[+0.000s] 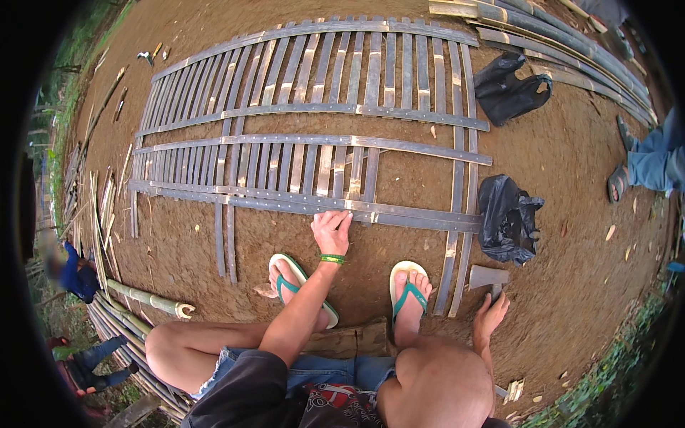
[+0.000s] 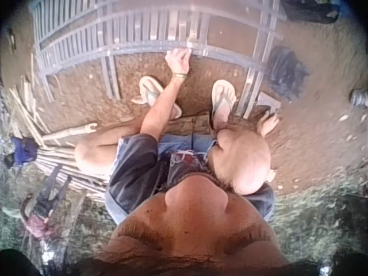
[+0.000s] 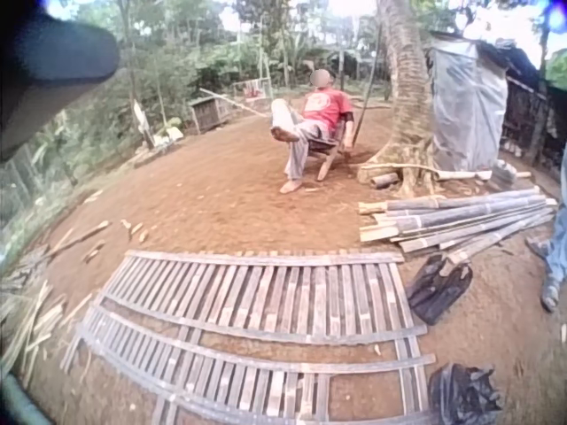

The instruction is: The person sits on the ground and uses a machete to trim and shape thin bamboo strips on a partially assembled bamboo frame. They repeatedly strike the strips to smooth them and occasionally lift the frame to inspect the alignment of the slats.

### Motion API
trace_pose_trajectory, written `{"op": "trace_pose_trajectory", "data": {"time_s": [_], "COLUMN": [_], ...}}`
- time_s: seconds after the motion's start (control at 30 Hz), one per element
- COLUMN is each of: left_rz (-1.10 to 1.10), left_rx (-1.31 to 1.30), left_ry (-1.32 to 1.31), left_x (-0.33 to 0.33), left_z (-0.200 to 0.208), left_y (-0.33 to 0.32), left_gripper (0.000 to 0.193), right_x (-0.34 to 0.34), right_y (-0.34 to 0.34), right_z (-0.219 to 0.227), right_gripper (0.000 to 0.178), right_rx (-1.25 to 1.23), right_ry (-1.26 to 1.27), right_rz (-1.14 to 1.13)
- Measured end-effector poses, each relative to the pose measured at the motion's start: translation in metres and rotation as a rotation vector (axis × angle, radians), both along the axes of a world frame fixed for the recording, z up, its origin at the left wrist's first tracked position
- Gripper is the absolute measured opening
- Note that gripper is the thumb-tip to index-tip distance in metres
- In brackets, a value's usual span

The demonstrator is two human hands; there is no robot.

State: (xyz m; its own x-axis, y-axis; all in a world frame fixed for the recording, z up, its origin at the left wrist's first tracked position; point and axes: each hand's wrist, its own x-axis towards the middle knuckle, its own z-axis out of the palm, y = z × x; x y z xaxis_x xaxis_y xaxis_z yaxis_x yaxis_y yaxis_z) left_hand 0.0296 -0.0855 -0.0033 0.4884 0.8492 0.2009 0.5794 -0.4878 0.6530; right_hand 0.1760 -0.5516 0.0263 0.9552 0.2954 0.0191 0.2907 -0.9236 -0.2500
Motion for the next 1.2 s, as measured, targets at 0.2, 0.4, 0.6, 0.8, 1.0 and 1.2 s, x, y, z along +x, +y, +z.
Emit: {"op": "trace_pose_trajectory", "data": {"time_s": [0.2,0.4,0.6,0.8,1.0,1.2], "left_rz": [-0.029,-0.039,-0.043,-0.036,-0.034,-0.030], "left_rx": [0.036,0.050,0.040,0.034,0.007,0.025], "left_ry": [-0.056,-0.111,-0.138,-0.161,-0.170,-0.182], "left_x": [0.001,-0.007,0.001,-0.003,-0.001,-0.003], "left_z": [-0.004,-0.010,-0.005,-0.009,-0.010,-0.013], "left_y": [-0.002,0.000,-0.002,-0.002,-0.003,-0.003], "left_gripper": [0.015,0.017,0.019,0.018,0.018,0.020], "right_x": [0.004,0.006,0.000,-0.009,-0.005,-0.018], "right_y": [0.100,0.245,0.336,0.353,0.352,0.349], "right_z": [0.074,0.099,0.083,0.056,0.040,0.043], "right_gripper": [0.039,0.046,0.031,0.047,0.046,0.047], "right_rx": [0.258,0.265,0.255,0.355,0.050,0.418], "right_ry": [0.310,0.854,0.858,0.662,0.712,0.606], "right_rz": [0.224,0.467,0.596,0.758,0.706,0.788]}}
